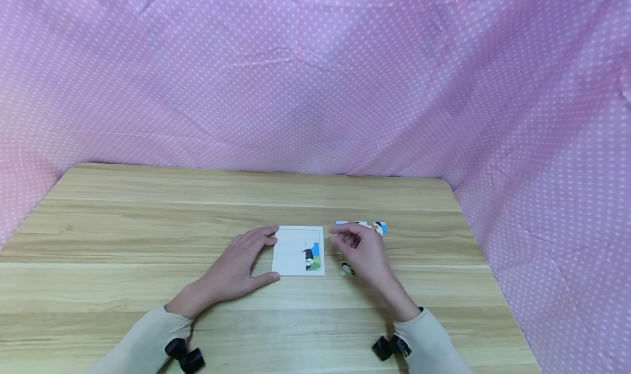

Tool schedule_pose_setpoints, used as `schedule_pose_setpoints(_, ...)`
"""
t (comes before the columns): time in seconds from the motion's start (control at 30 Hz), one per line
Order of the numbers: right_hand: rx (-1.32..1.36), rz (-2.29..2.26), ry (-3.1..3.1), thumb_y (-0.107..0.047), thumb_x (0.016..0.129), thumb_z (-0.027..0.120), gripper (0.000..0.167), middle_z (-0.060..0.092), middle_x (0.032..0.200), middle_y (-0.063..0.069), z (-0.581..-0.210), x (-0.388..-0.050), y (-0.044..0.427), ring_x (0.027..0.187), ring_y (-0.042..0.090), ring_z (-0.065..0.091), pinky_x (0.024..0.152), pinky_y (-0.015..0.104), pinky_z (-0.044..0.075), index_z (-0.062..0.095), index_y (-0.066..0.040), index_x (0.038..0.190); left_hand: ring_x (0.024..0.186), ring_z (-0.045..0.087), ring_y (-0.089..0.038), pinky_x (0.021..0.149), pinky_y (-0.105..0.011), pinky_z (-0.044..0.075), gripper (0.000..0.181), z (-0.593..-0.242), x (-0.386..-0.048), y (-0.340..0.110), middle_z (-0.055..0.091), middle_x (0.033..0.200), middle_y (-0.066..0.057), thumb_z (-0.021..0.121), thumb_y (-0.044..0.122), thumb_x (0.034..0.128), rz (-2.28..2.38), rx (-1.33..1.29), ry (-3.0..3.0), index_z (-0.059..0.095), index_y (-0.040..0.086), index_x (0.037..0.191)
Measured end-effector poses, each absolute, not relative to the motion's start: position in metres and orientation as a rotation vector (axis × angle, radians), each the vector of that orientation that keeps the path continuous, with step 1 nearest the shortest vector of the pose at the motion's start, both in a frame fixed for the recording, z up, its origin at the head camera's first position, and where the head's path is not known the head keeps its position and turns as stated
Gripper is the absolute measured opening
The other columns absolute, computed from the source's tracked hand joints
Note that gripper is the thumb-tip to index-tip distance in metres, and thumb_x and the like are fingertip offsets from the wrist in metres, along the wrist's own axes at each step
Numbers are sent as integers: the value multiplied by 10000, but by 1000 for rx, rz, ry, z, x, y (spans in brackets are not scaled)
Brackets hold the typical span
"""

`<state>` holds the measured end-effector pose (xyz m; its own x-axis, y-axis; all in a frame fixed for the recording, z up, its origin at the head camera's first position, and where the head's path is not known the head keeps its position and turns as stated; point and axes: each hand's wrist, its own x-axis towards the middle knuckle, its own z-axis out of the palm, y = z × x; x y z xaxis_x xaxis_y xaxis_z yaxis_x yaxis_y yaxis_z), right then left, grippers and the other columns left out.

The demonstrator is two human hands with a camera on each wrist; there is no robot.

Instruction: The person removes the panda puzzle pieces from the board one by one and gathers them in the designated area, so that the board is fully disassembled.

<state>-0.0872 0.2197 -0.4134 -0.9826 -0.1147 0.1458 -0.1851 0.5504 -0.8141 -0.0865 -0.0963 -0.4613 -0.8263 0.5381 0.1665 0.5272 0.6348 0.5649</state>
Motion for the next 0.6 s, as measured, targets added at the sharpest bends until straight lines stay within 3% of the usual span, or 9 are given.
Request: schedule_pose_setpoints(0.6, 320, 1375, -2812, -4, 913, 893, 241, 722, 883, 1, -425, -83, 203, 750, 125, 569, 639, 198, 456, 842, -49, 1143, 1615, 402, -304, 1275, -612, 354, 704, -461, -86, -96, 463, 1735, -67, 816, 526, 956, 972, 923, 2827, 651, 45, 1443)
